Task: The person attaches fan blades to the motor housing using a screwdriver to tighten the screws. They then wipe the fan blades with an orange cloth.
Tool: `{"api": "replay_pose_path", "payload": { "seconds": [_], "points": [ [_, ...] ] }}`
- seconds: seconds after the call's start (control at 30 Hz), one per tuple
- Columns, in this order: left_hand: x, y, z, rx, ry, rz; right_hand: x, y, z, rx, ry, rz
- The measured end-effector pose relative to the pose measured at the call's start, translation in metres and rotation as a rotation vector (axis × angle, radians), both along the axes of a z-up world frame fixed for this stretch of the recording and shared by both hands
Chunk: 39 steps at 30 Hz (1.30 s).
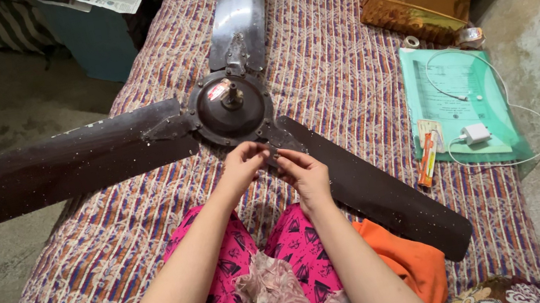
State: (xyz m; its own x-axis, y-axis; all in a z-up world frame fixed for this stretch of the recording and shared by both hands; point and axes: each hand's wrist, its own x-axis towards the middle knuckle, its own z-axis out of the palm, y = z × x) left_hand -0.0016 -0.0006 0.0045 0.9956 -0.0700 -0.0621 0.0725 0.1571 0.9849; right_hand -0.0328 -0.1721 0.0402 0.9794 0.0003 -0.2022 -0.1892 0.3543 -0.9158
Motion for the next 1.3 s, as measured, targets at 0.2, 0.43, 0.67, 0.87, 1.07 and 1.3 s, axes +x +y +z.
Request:
{"api": "replay_pose_path", "payload": {
  "seconds": [0.2, 0.43, 0.67, 0.87, 1.07, 1.3],
  "points": [
    [-0.015, -0.004, 0.031, 0.416, -0.055, 0.073, -0.001, 0.001, -0.001, -0.02, -0.023, 0.031],
    [-0.013, -0.006, 0.025, 0.281, -0.101, 0.032, -0.001, 0.002, 0.001, -0.011, -0.01, 0.032],
    [-0.004, -0.004, 0.004, -0.159, 0.021, -0.084, 0.002, 0.002, 0.0, 0.0, -0.007, 0.012],
    [-0.01, 0.003, 0.019, -0.221, 0.177, -0.082, 0.006, 0.0, -0.009, 0.013, 0.01, 0.009],
    [-0.006, 0.004, 0.014, -0.317, 0.198, -0.065, 0.007, 0.0, -0.015, -0.013, -0.02, 0.039],
    [-0.001, 0.004, 0.001, -0.34, 0.234, -0.05, 0.004, 0.001, -0.007, -0.109, -0.042, 0.099]
  ]
}}
